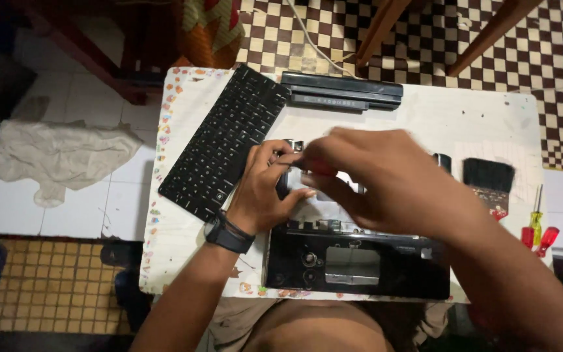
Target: Disassembling a laptop by removing screws from the internal chassis and keyboard area using a screwdriver.
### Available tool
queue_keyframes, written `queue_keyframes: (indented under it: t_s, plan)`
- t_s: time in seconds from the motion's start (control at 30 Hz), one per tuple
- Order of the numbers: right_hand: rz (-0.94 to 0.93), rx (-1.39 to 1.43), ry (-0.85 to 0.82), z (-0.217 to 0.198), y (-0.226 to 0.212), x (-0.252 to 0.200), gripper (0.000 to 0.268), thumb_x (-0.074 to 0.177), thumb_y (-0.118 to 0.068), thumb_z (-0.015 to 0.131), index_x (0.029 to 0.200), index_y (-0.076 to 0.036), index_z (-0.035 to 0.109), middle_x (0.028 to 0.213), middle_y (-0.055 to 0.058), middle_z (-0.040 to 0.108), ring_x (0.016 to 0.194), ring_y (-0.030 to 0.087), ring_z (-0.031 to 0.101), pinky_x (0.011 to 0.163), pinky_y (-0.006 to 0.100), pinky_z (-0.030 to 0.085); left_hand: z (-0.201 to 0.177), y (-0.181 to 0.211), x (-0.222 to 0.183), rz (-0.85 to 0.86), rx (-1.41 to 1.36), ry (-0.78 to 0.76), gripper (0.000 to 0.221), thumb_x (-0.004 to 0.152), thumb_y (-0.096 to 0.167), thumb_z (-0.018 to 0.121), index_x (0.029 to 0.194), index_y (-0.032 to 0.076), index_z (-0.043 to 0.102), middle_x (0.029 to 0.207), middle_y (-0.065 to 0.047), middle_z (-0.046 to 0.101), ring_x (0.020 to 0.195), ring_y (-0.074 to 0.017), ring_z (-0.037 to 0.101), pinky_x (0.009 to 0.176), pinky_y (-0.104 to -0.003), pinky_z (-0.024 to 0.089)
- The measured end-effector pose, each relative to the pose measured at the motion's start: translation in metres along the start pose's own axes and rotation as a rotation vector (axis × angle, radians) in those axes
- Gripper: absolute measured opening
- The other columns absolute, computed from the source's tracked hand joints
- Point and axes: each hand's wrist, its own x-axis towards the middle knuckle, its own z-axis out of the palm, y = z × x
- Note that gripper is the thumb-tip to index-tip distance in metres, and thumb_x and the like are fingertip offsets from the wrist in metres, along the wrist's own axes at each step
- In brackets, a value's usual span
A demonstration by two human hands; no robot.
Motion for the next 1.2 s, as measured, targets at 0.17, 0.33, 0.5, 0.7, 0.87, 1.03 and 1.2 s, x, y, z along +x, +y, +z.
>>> queue_keyframes:
  t_s: [0.17,0.33,0.5,0.7,0.87,1.03,1.2]
  plan:
    - [0.308,0.123,0.585,-0.013,-0.026,-0.089,0.026,0.097,-0.009,0.063,0.118,0.007,0.061,0.099,0.018,0.069,0.082,0.021,0.07,0.07,0.025,0.056,-0.007,0.008,0.003,-0.103,-0.031,-0.102,0.059,0.088,0.045,0.075,0.133,0.009,0.064,0.127,-0.013,0.051,0.115,-0.0341,0.049,0.094,-0.053,0.051]
    - [0.679,0.279,1.224,0.057,0.037,-0.226,0.05,0.105,-0.039,0.064,0.128,0.005,0.058,0.11,0.018,0.056,0.071,0.02,0.054,0.066,0.025,0.042,-0.012,0.016,0.005,-0.055,0.009,-0.119,0.054,0.092,0.037,0.075,0.135,0.007,0.061,0.128,-0.015,0.051,0.117,-0.0364,0.049,0.092,-0.054,0.052]
    - [0.648,0.319,1.405,0.074,0.04,-0.281,0.041,0.115,-0.051,0.035,0.101,-0.012,0.034,0.082,0.008,0.029,0.061,0.022,0.031,0.065,0.034,0.029,-0.01,0.023,0.007,-0.009,0.118,-0.097,0.049,0.093,0.037,0.074,0.129,0.004,0.064,0.125,-0.016,0.056,0.114,-0.0373,0.053,0.094,-0.053,0.051]
    - [1.099,0.299,1.122,0.049,-0.011,-0.237,0.007,0.116,-0.013,0.049,0.116,-0.006,0.048,0.086,0.013,0.061,0.062,0.016,0.053,0.042,0.023,0.036,-0.008,0.078,0.004,0.178,0.211,-0.211,0.069,0.085,0.06,0.071,0.125,0.005,0.064,0.123,-0.023,0.065,0.11,-0.0375,0.063,0.091,-0.054,0.054]
    - [1.453,0.223,0.363,0.058,0.014,-0.225,0.032,0.094,-0.04,0.061,0.109,-0.014,0.072,0.079,0.01,0.074,0.07,0.023,0.066,0.064,0.034,0.05,0.01,0.112,-0.037,0.262,0.185,-0.455,0.086,0.084,0.065,0.055,0.136,-0.003,0.06,0.133,-0.03,0.061,0.119,-0.0436,0.059,0.099,-0.058,0.044]
    - [1.474,0.017,0.088,0.087,0.032,-0.229,0.043,0.094,-0.058,0.06,0.089,-0.015,0.056,0.069,0.007,0.064,0.069,0.031,0.065,0.063,0.043,0.044,0.031,0.093,-0.065,0.296,0.3,-0.541,0.086,0.101,0.071,0.044,0.14,-0.004,0.058,0.133,-0.027,0.061,0.113,-0.0403,0.06,0.091,-0.053,0.046]
    - [1.397,0.009,0.063,0.091,0.038,-0.233,0.039,0.098,-0.053,0.058,0.092,-0.015,0.05,0.073,0.005,0.064,0.067,0.03,0.062,0.062,0.044,0.044,0.034,0.093,-0.067,0.257,0.311,-0.514,0.081,0.093,0.063,0.07,0.14,-0.003,0.058,0.133,-0.025,0.06,0.115,-0.0392,0.058,0.092,-0.054,0.047]
